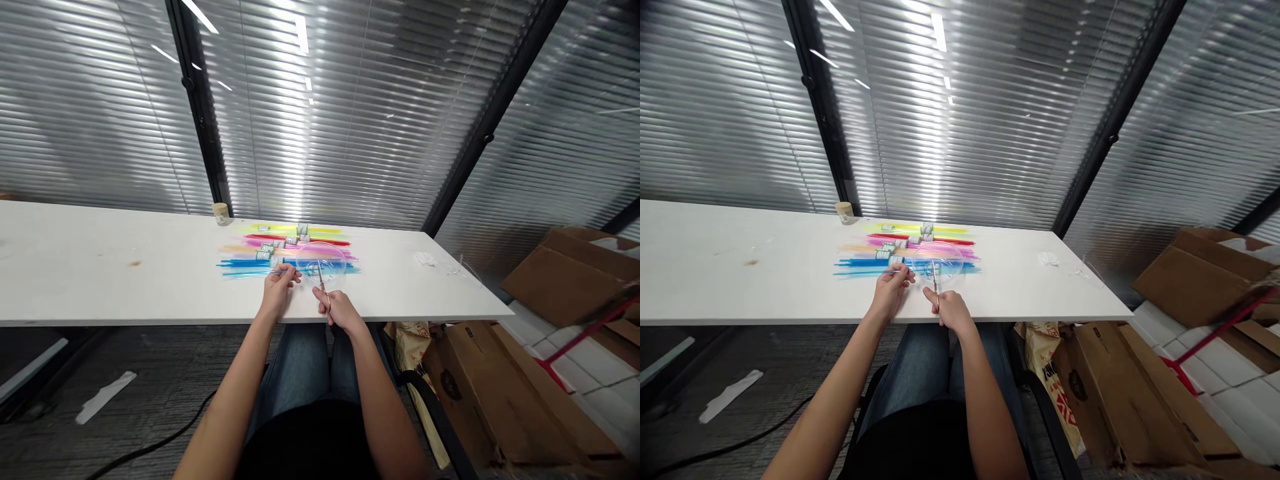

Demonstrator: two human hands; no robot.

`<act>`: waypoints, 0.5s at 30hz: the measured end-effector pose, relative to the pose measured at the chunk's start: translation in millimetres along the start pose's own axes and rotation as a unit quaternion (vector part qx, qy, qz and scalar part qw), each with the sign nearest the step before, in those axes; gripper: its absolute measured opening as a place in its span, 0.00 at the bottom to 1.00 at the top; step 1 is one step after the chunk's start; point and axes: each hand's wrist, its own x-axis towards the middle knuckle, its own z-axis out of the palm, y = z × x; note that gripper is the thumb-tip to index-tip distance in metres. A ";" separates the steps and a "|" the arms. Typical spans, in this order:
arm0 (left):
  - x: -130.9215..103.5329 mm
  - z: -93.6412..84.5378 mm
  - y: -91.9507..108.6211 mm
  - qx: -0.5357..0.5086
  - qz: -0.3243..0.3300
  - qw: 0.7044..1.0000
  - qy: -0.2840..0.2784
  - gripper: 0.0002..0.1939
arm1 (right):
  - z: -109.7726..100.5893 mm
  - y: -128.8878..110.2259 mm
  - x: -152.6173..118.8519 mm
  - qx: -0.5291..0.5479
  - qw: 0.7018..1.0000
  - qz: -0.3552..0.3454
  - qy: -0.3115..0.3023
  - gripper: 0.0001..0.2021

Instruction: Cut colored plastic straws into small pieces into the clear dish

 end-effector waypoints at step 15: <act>0.2 1.3 0.9 0.011 -0.003 1.000 -0.008 0.19 | 1.4 -1.5 -0.8 -0.009 1.000 0.009 0.009 0.30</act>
